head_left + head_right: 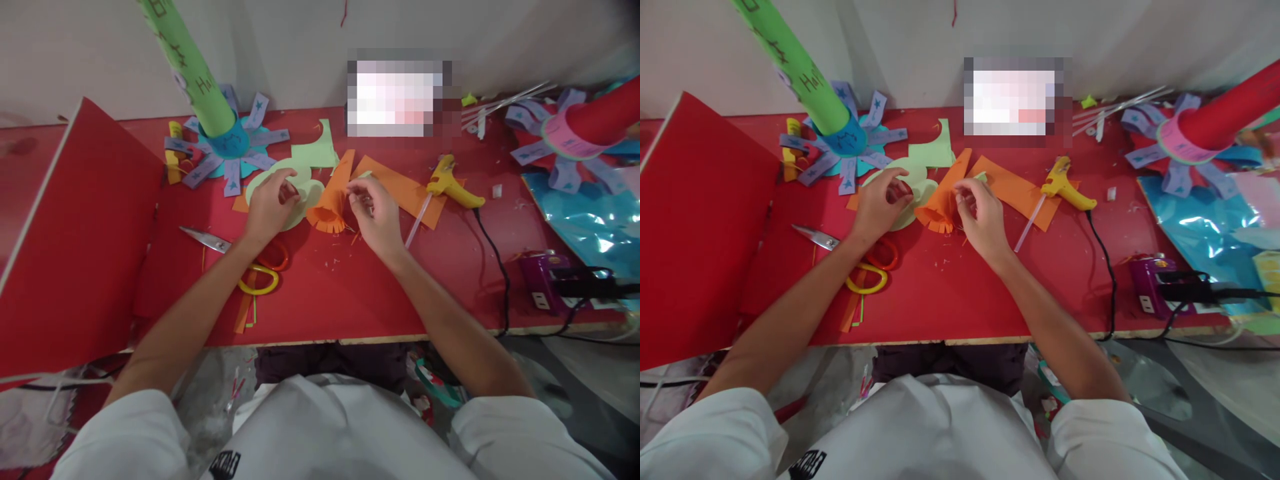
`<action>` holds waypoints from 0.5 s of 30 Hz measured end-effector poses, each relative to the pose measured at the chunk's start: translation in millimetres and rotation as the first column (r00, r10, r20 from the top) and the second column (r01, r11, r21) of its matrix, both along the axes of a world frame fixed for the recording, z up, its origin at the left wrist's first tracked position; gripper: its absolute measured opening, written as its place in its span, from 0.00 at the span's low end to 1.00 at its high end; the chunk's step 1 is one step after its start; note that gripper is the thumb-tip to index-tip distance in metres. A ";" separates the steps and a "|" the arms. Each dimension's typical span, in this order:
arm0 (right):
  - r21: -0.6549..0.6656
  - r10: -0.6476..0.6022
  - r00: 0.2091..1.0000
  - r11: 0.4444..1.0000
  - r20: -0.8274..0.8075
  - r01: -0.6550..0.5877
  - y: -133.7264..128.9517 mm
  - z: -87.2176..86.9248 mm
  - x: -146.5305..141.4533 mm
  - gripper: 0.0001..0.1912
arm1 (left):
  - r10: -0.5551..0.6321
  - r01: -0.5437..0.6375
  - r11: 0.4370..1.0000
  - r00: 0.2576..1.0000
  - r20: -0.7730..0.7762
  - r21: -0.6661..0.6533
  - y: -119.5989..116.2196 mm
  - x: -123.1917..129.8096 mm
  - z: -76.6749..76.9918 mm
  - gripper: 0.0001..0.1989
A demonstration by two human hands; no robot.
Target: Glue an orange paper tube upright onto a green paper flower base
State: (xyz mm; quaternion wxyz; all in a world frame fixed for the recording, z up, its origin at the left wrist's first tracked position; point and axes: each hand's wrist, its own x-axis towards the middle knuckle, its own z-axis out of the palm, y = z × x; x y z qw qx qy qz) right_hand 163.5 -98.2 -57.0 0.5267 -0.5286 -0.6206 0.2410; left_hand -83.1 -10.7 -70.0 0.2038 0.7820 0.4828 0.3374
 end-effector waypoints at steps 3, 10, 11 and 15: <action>0.022 -0.010 0.999 1.000 0.039 0.009 0.8 -1.5 -0.1 0.11 | 0.046 -0.046 0.999 0.987 -0.152 0.001 -7.8 3.1 6.1 0.19; 0.050 -0.002 0.996 0.999 0.089 -0.003 1.5 -4.5 0.5 0.10 | -0.048 0.032 0.998 0.943 -0.330 -0.053 -18.1 8.6 11.7 0.25; 0.052 -0.002 0.996 0.999 0.094 -0.003 1.1 -4.2 0.0 0.10 | -0.047 0.031 0.998 0.949 -0.312 -0.055 -16.8 8.5 10.3 0.25; 0.044 -0.001 0.994 0.999 0.107 -0.004 0.5 -4.2 -1.2 0.10 | -0.052 0.048 0.999 0.981 -0.186 -0.024 -9.5 6.7 2.0 0.23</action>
